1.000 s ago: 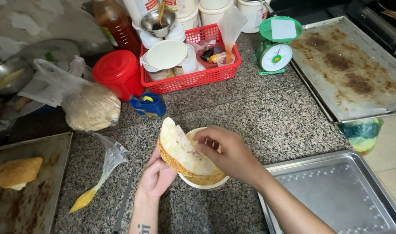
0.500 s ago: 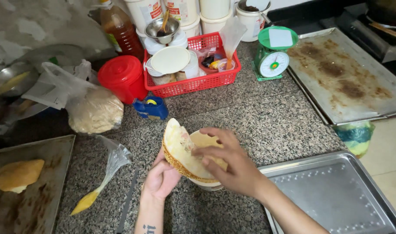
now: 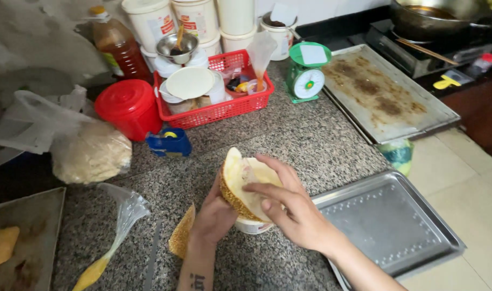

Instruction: Prepare sandwiches by cutting buns, piping filling inside, and coating the edges with crumbs.

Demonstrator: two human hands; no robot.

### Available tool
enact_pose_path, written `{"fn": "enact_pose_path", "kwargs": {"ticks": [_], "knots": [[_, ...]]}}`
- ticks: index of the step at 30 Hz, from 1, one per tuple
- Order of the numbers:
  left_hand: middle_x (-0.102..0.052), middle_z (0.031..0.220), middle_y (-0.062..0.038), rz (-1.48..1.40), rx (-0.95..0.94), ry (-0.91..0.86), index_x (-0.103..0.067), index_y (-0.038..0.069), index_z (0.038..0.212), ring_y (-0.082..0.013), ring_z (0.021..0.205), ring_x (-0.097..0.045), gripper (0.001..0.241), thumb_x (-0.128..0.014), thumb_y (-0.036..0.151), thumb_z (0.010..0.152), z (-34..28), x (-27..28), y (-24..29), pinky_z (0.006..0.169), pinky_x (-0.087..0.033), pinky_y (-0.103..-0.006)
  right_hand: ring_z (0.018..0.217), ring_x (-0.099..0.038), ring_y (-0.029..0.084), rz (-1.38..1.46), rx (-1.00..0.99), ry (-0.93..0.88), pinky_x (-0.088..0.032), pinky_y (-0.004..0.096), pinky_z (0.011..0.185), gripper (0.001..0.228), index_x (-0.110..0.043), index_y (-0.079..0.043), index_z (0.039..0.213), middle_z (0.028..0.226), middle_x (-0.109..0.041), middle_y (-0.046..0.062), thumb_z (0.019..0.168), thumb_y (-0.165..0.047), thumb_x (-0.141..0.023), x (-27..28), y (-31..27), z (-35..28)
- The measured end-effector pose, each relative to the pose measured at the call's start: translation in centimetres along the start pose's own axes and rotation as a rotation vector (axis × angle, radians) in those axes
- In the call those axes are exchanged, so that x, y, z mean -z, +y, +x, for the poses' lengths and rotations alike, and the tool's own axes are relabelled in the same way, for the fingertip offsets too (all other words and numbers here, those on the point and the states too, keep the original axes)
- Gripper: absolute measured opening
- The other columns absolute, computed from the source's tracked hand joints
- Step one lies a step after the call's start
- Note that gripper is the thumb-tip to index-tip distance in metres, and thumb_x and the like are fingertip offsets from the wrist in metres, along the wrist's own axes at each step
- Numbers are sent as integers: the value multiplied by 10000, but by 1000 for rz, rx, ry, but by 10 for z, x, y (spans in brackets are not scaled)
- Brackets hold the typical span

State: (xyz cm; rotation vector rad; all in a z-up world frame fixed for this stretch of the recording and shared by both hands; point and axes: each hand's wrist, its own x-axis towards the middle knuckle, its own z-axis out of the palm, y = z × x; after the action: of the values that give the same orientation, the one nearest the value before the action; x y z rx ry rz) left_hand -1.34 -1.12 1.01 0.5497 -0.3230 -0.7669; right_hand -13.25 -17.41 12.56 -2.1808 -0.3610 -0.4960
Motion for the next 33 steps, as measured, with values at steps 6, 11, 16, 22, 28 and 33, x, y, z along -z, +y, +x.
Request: {"fn": "enact_pose_path", "kwargs": {"ticks": [6, 11, 16, 22, 28, 33], "knots": [[-356, 1639, -132, -49, 23, -194, -239, 187, 1641, -309, 1482, -362, 1038, -428, -112, 665, 10, 7, -18, 1188, -323, -504, 1451, -370, 363, -92, -35, 130, -326, 532, 1182, 392, -691, -40, 1210, 1578, -360, 182, 1012, -258, -432, 2, -9, -11], [-395, 1615, -85, -84, 108, -229, -256, 267, 1630, -277, 1417, -433, 1076, -533, -66, 645, 24, 3, -31, 1135, -396, -539, 1501, -306, 369, -161, -59, 171, -257, 570, 1233, 424, -710, -44, 1175, 1592, -353, 175, 1024, -286, -396, -3, 1, -19], [-220, 1681, -175, -120, 2, -259, -105, 271, 1664, -385, 1537, -221, 1012, -512, -89, 810, 37, -3, -62, 1243, -181, -604, 1334, -514, 388, 44, -229, 428, -433, 567, 1071, 452, -602, -11, 1331, 1410, -534, 242, 930, -182, -482, 21, 41, -54], [-386, 1566, -135, -77, -97, -56, -265, 220, 1578, -301, 1409, -391, 921, -418, -99, 728, 50, -45, -88, 1149, -323, -484, 1245, -600, 245, 578, -768, 464, -578, 372, 965, 633, -487, -9, 1406, 1352, -618, 135, 780, 83, -480, 26, 107, -104], [-451, 1417, -187, -30, -190, 197, -302, 149, 1468, -314, 1218, -473, 788, -458, -102, 738, 75, -80, -157, 998, -402, -445, 1191, -600, 237, 964, -937, 429, -446, 364, 985, 505, -518, -8, 1359, 1287, -667, 166, 868, 82, -593, 62, 128, -118], [-492, 1489, -214, 308, -148, 370, -276, 113, 1509, -350, 1338, -502, 877, -413, -201, 701, 67, -64, -227, 1030, -470, -430, 1027, -637, 221, 837, -1067, 354, -507, 355, 882, 436, -578, -19, 1335, 1164, -693, 161, 908, -70, -652, 100, 177, -141]]}}
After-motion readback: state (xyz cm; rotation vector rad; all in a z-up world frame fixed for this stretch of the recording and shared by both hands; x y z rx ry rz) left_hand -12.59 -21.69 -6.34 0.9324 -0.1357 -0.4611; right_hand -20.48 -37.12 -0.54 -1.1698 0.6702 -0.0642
